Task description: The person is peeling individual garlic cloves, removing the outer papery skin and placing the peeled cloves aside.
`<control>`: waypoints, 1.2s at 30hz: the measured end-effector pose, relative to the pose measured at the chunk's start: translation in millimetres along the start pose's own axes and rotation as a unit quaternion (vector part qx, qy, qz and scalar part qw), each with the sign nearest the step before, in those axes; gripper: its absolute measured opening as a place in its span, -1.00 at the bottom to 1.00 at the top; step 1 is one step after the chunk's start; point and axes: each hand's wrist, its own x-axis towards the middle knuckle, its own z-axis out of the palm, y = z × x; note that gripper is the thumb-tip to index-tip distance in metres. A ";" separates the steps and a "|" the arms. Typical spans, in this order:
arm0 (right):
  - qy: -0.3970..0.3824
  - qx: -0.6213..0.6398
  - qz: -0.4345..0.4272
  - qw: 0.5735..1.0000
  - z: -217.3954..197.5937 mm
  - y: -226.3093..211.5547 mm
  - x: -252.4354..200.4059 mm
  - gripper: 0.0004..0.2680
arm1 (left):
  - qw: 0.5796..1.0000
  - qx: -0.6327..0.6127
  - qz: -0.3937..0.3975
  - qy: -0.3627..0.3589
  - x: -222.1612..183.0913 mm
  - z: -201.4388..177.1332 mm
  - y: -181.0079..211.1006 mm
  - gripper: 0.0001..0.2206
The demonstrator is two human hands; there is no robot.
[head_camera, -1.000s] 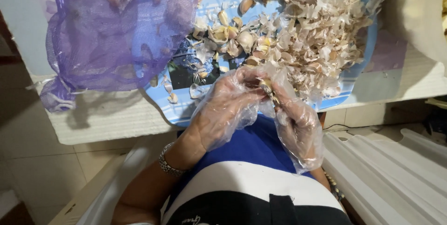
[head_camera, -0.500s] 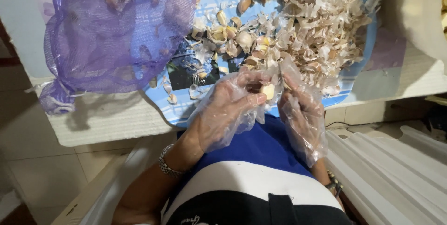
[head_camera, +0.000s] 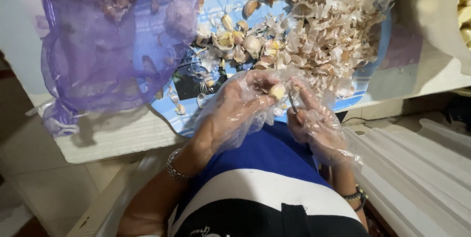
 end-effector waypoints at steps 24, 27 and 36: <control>0.230 0.034 -0.042 0.972 1.3 20.8 25.9 -0.64 | 0.981 0.145 -0.118 0.052 23.6 -15.5 45.5 -0.74; 0.221 -0.347 -0.070 0.909 -11.9 36.3 16.0 -0.69 | 0.925 0.376 -0.042 -0.022 23.9 -23.4 27.5 -0.80; 0.279 -0.260 -0.114 0.917 -41.2 31.6 21.6 -0.70 | 0.993 0.059 -0.064 -0.074 46.3 -49.3 4.7 -0.70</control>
